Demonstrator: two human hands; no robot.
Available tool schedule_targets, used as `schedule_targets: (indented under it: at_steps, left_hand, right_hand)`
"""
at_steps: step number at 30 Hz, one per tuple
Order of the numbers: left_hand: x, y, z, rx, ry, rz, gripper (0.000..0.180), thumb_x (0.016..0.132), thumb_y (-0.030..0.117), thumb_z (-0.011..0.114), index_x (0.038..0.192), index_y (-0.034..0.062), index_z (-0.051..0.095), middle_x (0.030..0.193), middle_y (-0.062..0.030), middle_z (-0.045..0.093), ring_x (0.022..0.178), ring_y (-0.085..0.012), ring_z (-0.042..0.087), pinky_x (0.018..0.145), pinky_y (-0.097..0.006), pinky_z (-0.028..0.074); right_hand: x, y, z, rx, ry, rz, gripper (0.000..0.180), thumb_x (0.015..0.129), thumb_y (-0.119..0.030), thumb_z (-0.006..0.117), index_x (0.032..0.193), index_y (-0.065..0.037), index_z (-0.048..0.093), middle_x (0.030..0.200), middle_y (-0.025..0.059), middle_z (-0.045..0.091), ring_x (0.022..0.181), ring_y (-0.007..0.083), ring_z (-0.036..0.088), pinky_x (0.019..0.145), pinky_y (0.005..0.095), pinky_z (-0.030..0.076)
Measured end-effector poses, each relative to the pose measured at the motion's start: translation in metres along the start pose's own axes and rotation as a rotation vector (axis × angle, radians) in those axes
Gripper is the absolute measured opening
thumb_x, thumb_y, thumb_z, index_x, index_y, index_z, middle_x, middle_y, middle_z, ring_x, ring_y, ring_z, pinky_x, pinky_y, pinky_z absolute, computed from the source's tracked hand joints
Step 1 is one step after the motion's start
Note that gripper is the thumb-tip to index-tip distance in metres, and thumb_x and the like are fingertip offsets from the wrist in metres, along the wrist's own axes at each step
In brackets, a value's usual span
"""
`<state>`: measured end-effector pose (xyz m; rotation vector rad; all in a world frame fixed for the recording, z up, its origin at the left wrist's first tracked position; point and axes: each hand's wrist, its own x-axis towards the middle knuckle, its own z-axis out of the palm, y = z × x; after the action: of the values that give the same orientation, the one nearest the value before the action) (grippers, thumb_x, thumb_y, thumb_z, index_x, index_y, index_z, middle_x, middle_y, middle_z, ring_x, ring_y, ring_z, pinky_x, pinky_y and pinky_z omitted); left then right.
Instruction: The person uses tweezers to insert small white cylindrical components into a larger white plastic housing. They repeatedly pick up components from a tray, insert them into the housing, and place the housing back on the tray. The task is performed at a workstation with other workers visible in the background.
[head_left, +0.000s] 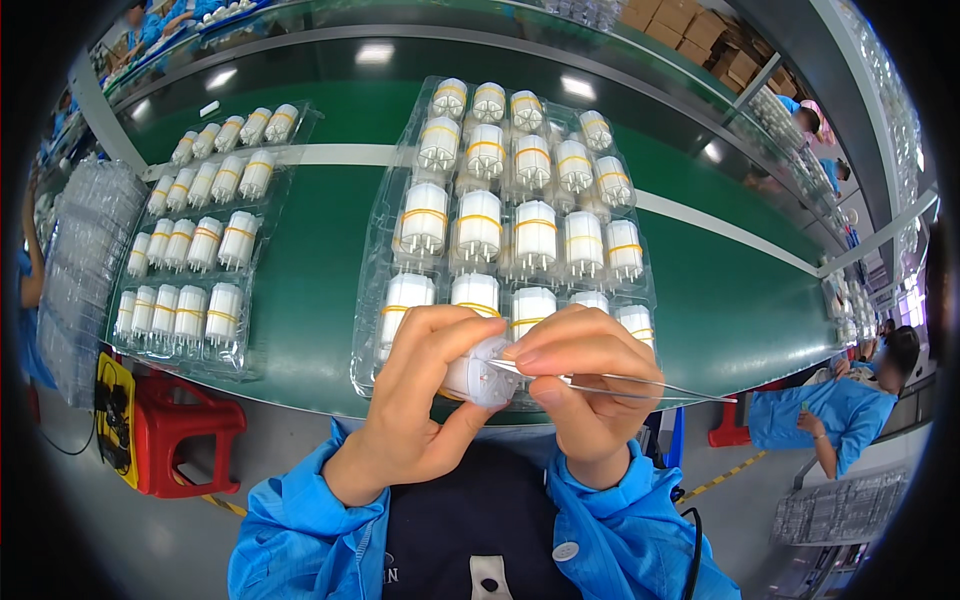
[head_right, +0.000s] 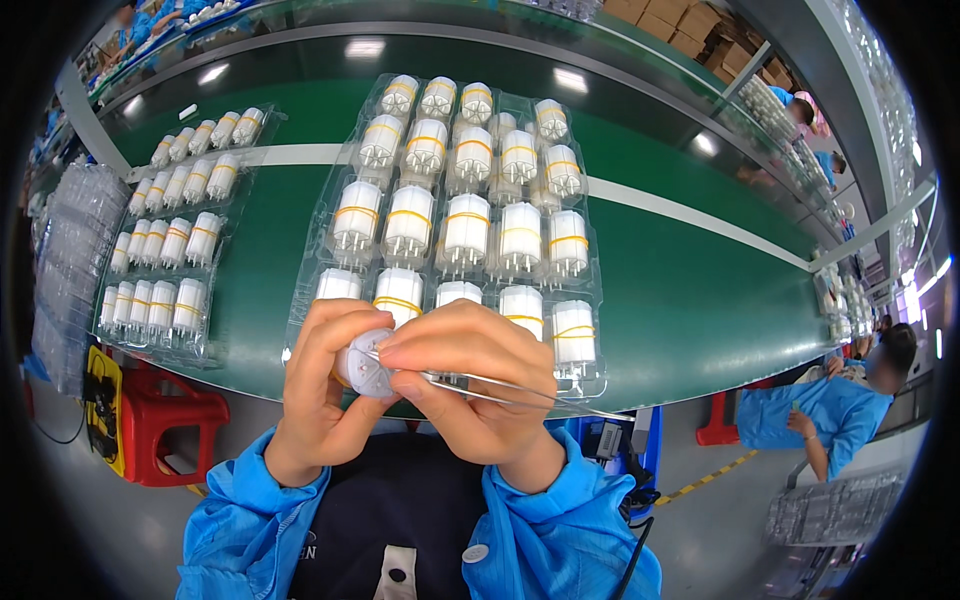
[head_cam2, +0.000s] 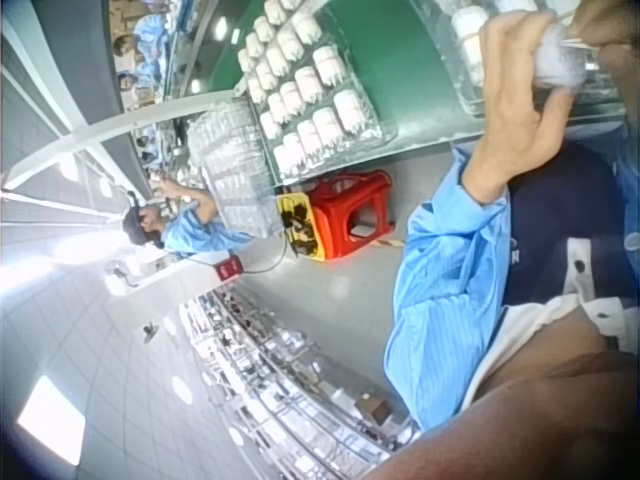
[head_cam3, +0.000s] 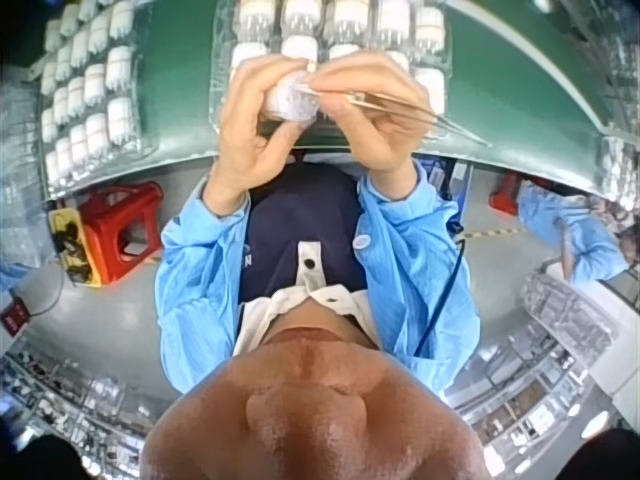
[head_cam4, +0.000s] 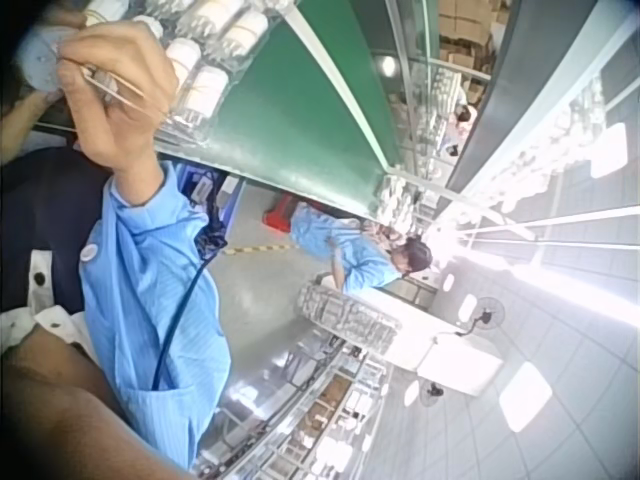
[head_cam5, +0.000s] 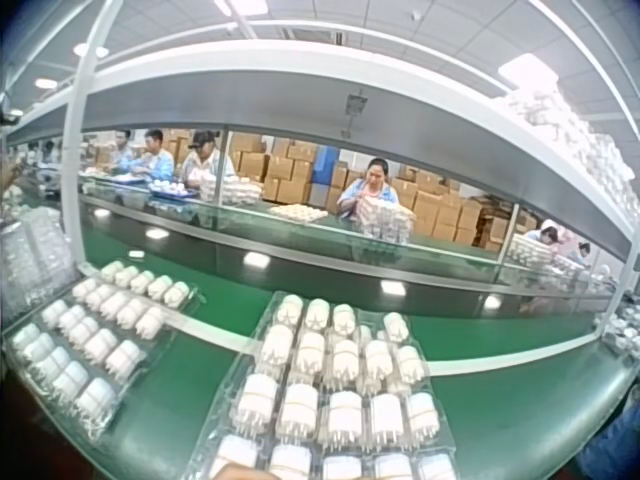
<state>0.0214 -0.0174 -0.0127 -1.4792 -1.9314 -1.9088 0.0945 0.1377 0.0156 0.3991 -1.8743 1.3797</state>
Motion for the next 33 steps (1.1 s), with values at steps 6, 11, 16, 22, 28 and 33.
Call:
schedule_targets:
  at_steps: [6,11,16,22,28,33]
  left_hand:
    - [0.001,0.000,0.000,0.011,-0.008,0.016,0.057,0.068,-0.007,0.067,0.123,-0.0046,0.053,0.112,-0.0201,0.055,0.101,-0.0342,0.056,0.086,-0.039,0.047]
    - [0.000,0.000,0.000,0.015,0.001,0.019,0.058,0.067,-0.008,0.065,0.123,-0.0050,0.053,0.112,-0.0202,0.055,0.100,-0.0348,0.055,0.086,-0.039,0.046]
    - [0.001,0.000,-0.001,0.020,-0.009,0.022,0.057,0.067,-0.007,0.066,0.123,-0.0052,0.054,0.112,-0.0202,0.055,0.101,-0.0346,0.055,0.087,-0.040,0.046]
    - [0.000,-0.001,0.000,0.057,0.007,0.037,0.058,0.066,-0.007,0.067,0.123,-0.0037,0.055,0.111,-0.0191,0.055,0.099,-0.0341,0.055,0.085,-0.039,0.046]
    - [0.000,-0.003,0.002,0.119,0.018,0.047,0.059,0.065,-0.009,0.067,0.122,-0.0024,0.056,0.109,-0.0181,0.055,0.097,-0.0337,0.055,0.083,-0.038,0.046]
    - [0.001,-0.003,0.002,0.115,0.050,0.053,0.058,0.065,-0.009,0.068,0.121,-0.0024,0.056,0.109,-0.0185,0.056,0.097,-0.0335,0.056,0.082,-0.038,0.047]
  right_hand:
    - [-0.003,-0.001,0.000,-0.008,0.016,0.016,0.014,0.076,0.001,0.073,0.090,0.001,0.071,0.089,0.0149,0.070,0.075,0.0244,0.067,0.063,0.0307,0.053]
    - [0.000,0.001,0.001,0.001,-0.002,-0.015,0.014,0.076,0.001,0.073,0.091,0.001,0.071,0.089,0.0147,0.070,0.075,0.0244,0.067,0.063,0.0309,0.054]
    - [-0.003,0.001,0.002,-0.004,0.039,0.018,0.014,0.076,0.002,0.072,0.091,0.002,0.071,0.087,0.0145,0.070,0.075,0.0238,0.068,0.064,0.0302,0.053]
    - [-0.002,-0.003,0.004,-0.022,0.072,0.063,0.013,0.077,0.003,0.071,0.090,0.002,0.071,0.085,0.0138,0.070,0.074,0.0235,0.067,0.063,0.0295,0.053]
    - [0.006,-0.009,0.000,-0.187,-0.057,0.010,0.014,0.075,0.002,0.071,0.089,0.000,0.072,0.085,0.0131,0.070,0.073,0.0238,0.067,0.061,0.0295,0.053]
    - [0.007,-0.009,-0.003,-0.076,-0.033,0.048,0.014,0.076,0.001,0.072,0.090,0.001,0.072,0.086,0.0135,0.069,0.076,0.0238,0.067,0.063,0.0304,0.052]
